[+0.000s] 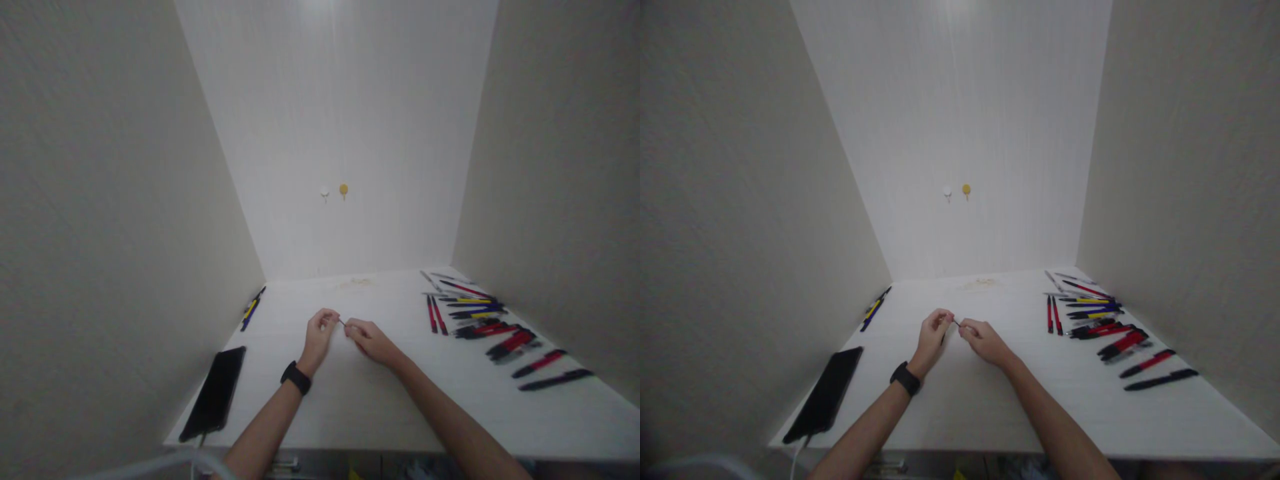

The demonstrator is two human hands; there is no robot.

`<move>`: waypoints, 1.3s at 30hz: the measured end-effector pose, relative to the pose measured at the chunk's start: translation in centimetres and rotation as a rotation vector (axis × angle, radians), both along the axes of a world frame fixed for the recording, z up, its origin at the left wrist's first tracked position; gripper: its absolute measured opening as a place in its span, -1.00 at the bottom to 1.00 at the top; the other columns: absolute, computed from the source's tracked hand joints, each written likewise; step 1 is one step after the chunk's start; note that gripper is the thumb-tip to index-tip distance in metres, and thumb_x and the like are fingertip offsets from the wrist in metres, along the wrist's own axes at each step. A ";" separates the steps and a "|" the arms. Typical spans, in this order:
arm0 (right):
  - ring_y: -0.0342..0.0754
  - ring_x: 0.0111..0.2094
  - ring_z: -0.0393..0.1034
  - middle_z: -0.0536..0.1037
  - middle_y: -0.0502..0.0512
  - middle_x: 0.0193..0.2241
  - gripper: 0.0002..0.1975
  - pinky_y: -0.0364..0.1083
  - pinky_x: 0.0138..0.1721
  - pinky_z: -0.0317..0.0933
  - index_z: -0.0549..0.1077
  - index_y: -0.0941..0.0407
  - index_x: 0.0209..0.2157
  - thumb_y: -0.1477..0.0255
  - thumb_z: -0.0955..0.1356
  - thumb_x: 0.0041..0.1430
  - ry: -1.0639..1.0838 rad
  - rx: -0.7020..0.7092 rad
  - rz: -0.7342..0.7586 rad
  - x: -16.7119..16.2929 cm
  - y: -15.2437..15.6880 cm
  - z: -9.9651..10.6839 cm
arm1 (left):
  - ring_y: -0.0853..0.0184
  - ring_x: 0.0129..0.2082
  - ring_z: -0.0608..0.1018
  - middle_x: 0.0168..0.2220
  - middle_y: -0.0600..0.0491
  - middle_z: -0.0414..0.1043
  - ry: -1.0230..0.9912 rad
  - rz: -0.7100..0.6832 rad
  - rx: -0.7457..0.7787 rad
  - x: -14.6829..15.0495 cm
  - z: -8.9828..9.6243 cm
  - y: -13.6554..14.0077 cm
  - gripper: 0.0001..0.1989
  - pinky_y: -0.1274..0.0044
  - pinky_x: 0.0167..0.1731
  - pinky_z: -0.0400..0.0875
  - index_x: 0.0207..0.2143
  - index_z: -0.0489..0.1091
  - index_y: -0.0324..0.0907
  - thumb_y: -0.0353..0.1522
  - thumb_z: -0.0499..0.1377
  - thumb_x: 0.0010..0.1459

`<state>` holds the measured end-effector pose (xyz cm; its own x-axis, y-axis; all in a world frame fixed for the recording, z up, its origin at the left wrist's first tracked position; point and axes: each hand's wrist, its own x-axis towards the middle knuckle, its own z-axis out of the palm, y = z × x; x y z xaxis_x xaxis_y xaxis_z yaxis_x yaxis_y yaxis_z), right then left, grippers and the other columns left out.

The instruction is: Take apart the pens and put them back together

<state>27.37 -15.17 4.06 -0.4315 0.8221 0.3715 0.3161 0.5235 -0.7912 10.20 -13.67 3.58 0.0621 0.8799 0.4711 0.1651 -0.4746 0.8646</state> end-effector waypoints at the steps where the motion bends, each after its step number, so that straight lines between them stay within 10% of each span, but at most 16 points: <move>1: -0.17 -0.51 0.13 0.26 -0.09 -0.58 -0.71 -0.18 -0.43 0.01 0.32 0.12 -0.47 0.26 0.19 0.24 -0.005 0.007 -0.002 0.0 0.0 0.0 | 0.34 -0.34 0.45 -0.41 0.04 0.44 -0.012 -0.005 -0.001 0.0 0.0 0.0 -0.73 0.54 -0.29 0.29 -0.38 0.41 -0.20 -0.16 0.16 0.12; 9: -0.17 -0.54 0.16 0.29 -0.10 -0.62 -0.73 -0.20 -0.46 -0.03 0.37 0.11 -0.43 0.27 0.20 0.24 -0.110 0.008 -0.067 0.3 0.1 -0.3 | 0.44 -0.50 0.37 -0.43 0.09 0.35 -0.269 0.274 0.051 -0.7 -0.3 0.7 -0.73 0.58 -0.39 0.29 -0.33 0.26 -0.17 -0.14 0.02 0.21; 20: -0.16 -0.57 0.18 0.32 -0.09 -0.65 -0.71 -0.19 -0.48 -0.06 0.42 0.10 -0.37 0.25 0.18 0.25 -0.145 0.044 -0.173 0.5 0.4 -0.6 | 0.30 -0.33 0.44 -0.28 -0.02 0.41 0.744 0.580 -0.160 -1.7 -0.2 -0.2 -0.66 0.51 -0.40 0.14 -0.37 0.39 -0.14 -0.23 -0.10 0.27; 39: -0.16 -0.59 0.16 0.26 -0.11 -0.66 -0.71 -0.19 -0.51 -0.11 0.36 0.09 -0.40 0.25 0.16 0.26 -0.139 0.040 -0.233 0.5 0.6 -0.8 | 0.23 -0.22 0.46 -0.23 -0.04 0.44 0.953 0.586 -0.139 -2.1 -0.3 -0.4 -0.81 0.48 -0.33 0.18 -0.22 0.36 -0.13 -0.39 -0.03 0.20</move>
<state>27.92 -14.52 3.26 -0.2818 0.8909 0.3562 0.5355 0.4541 -0.7120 8.10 -14.09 3.25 -0.0959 0.9326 0.3480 0.9520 -0.0161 0.3056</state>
